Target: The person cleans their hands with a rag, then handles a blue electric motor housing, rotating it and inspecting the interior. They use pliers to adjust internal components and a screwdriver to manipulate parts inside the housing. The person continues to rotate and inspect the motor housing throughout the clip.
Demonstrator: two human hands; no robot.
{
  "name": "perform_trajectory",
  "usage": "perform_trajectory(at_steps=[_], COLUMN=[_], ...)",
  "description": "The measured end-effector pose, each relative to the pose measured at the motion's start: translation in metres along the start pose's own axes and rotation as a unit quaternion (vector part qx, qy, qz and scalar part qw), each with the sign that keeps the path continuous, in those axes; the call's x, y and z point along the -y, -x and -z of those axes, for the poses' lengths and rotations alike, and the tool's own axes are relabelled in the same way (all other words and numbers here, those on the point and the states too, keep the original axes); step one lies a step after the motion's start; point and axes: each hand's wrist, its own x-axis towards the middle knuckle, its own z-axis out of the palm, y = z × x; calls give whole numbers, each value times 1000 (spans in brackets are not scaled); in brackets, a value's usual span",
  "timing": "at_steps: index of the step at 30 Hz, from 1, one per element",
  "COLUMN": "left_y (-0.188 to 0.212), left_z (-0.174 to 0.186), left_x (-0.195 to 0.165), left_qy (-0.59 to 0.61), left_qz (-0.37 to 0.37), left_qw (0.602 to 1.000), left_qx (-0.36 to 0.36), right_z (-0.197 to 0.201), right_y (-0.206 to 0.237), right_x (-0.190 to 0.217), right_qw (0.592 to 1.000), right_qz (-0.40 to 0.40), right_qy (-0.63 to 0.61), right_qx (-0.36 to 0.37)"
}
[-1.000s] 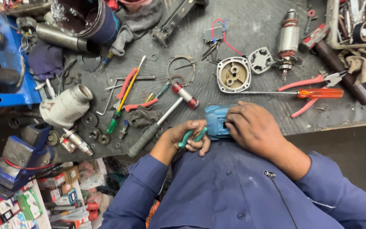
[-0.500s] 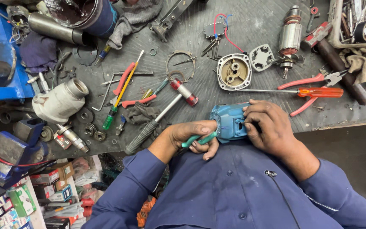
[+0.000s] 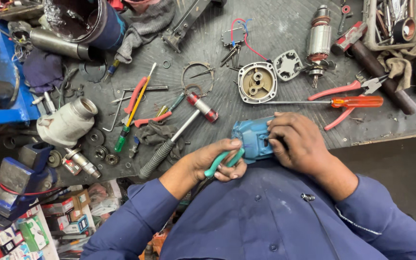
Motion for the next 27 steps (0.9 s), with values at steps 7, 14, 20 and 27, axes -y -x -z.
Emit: perform_trajectory(at_steps=[7, 14, 20, 27], left_y=[5, 9, 22, 16], left_z=[15, 5, -12, -11], left_x=[8, 9, 9, 15], left_qy=[3, 86, 50, 154], left_qz=[-7, -77, -115, -143], left_qw=[1000, 993, 990, 977], left_qx=[9, -11, -60, 34], right_z=[6, 6, 2, 0], right_y=[-14, -20, -23, -27], right_x=[6, 5, 11, 14], right_qw=[1000, 999, 999, 998], right_qz=[2, -44, -33, -48], right_qy=[2, 11, 13, 21], right_qx=[14, 30, 12, 30])
